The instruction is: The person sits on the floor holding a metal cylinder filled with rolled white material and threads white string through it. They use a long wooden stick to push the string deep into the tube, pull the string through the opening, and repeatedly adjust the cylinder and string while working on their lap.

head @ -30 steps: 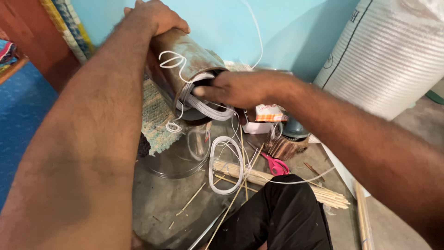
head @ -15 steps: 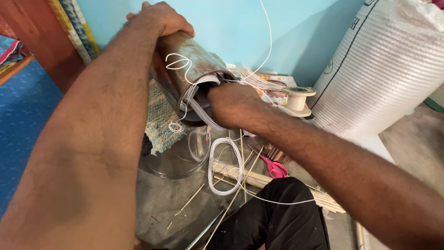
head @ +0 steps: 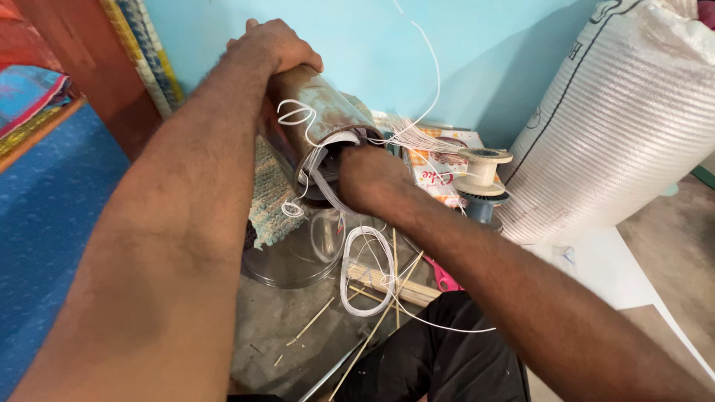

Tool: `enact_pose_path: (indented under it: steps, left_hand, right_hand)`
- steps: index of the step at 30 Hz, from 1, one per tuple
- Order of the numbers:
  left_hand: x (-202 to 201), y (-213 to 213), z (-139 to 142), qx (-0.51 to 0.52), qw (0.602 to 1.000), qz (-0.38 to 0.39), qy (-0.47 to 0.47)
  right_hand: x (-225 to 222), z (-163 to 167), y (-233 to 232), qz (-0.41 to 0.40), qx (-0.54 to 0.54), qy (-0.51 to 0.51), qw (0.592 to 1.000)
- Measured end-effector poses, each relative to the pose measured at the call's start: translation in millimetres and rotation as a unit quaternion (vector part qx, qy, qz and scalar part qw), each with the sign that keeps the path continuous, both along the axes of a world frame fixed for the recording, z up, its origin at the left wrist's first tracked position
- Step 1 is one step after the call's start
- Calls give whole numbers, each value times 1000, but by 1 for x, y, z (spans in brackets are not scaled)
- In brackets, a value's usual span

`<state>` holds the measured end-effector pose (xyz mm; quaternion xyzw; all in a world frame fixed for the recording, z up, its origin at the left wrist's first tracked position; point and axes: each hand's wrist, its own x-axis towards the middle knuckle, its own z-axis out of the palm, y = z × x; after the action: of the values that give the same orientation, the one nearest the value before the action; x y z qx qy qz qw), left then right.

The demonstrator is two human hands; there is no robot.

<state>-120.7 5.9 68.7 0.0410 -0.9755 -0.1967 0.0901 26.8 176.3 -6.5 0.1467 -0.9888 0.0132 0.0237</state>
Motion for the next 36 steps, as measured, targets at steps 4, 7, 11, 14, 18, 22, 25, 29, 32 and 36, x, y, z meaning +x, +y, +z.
enact_pose_path:
  steps: [4, 7, 11, 14, 18, 22, 25, 29, 32, 36]
  left_hand:
    - [3, -4, 0, -2, 1000, 2, 1]
    - [5, -2, 2, 6, 1000, 2, -4]
    - [6, 0, 5, 8, 1000, 3, -18]
    - [5, 2, 7, 18, 1000, 5, -20]
    - [5, 3, 4, 19, 1000, 4, -17]
    - [10, 4, 3, 4, 1000, 2, -9]
    - [14, 2, 7, 0, 1000, -3, -6]
    - [11, 1, 5, -3, 1000, -4, -7]
    - [7, -3, -1, -58, 998, -33, 19]
    - [1, -7, -8, -44, 998, -19, 39]
  right_hand:
    - [1, 2, 1, -2, 12, -39, 999]
    - [1, 11, 1, -13, -34, -31, 999]
    - [5, 23, 3, -4, 24, -68, 997]
    - [5, 28, 2, 11, 54, -65, 996]
    - [-1, 18, -6, 18, 114, -71, 991]
    - [-11, 4, -12, 43, 127, -36, 990]
    - [-7, 8, -8, 49, 73, -16, 996]
    - [22, 26, 11, 14, -49, -35, 998]
    - [61, 22, 47, 94, -191, 73, 974]
    - [63, 10, 62, 221, -18, 162, 962]
